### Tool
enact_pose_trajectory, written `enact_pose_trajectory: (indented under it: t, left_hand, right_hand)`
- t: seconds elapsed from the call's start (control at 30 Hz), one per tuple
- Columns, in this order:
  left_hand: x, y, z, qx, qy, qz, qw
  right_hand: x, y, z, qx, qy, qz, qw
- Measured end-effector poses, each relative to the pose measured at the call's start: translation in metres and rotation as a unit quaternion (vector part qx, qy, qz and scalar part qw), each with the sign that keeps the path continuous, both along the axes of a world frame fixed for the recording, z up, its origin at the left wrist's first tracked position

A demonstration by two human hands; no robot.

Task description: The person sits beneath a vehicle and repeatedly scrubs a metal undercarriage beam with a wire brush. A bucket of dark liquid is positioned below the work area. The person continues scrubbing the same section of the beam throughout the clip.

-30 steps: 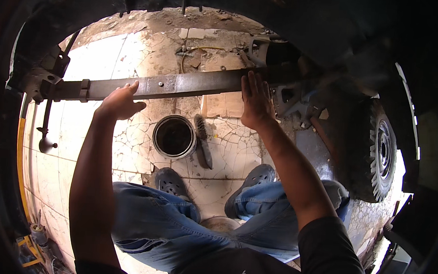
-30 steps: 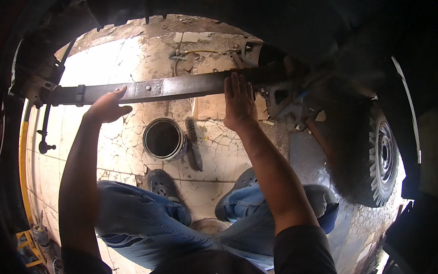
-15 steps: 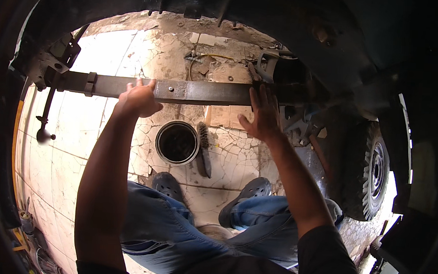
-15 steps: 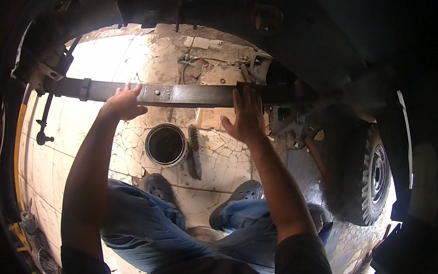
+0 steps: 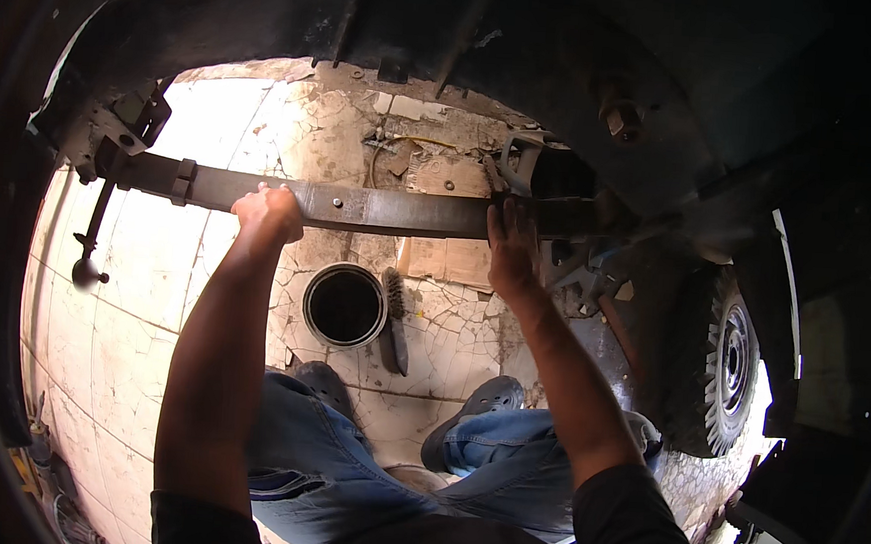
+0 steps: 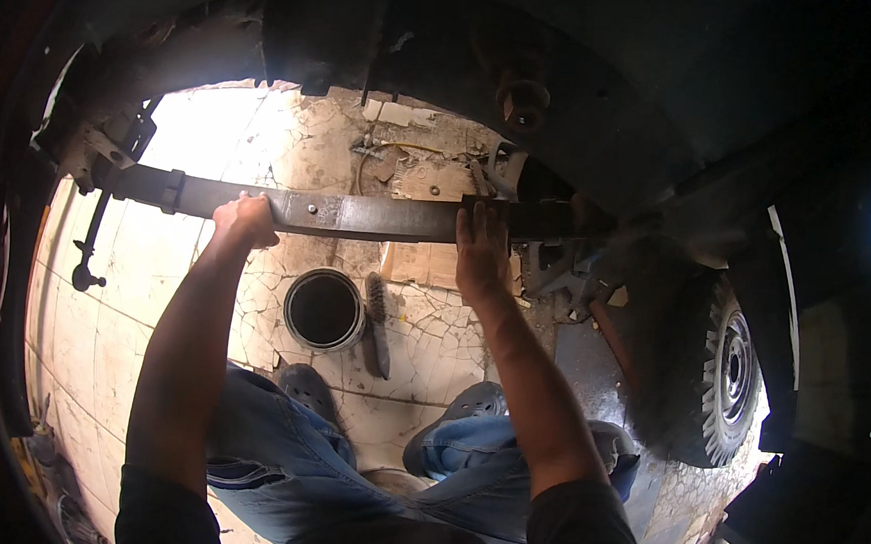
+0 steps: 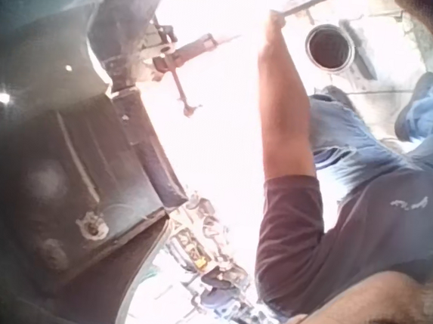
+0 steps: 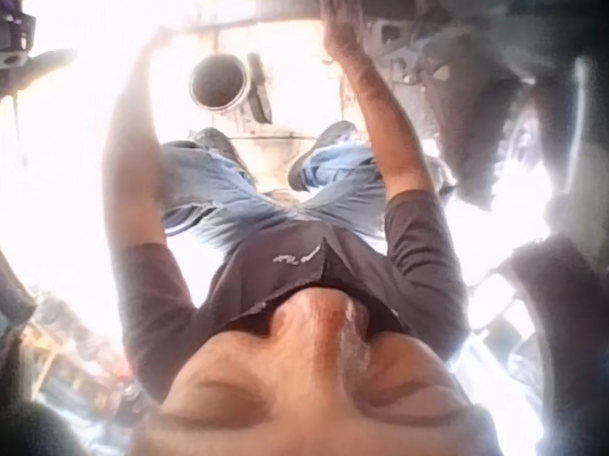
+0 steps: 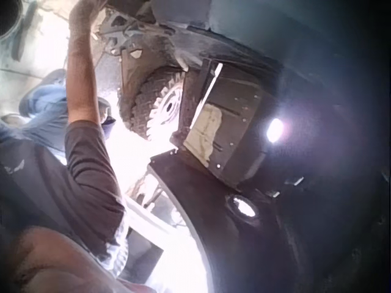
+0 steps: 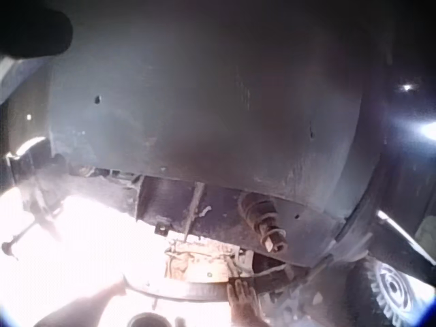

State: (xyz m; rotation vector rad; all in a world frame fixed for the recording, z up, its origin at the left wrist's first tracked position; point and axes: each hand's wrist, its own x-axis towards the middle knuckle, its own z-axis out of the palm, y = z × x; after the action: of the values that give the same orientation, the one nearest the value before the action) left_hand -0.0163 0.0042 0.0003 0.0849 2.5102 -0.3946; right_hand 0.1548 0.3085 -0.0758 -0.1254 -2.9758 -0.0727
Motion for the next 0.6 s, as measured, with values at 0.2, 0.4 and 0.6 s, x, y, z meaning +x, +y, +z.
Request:
enact_pose_trajectory:
  t: [0.2,0.4,0.6]
  left_hand:
    - [0.005,-0.005,0.004,-0.006,-0.015,0.006,1.0]
    - [-0.009,0.001,0.008,0.01,-0.111,0.01,0.994]
    - [0.001,0.005,0.002,0.016,-0.11,-0.029,0.993]
  right_hand:
    - [0.032,-0.029,-0.01,-0.098,0.05,-0.015,0.994]
    - [0.086,-0.056,-0.083,-0.109,-0.042,0.068,0.991]
    - [0.104,-0.09,-0.146,-0.174,-0.351,-0.054,0.918]
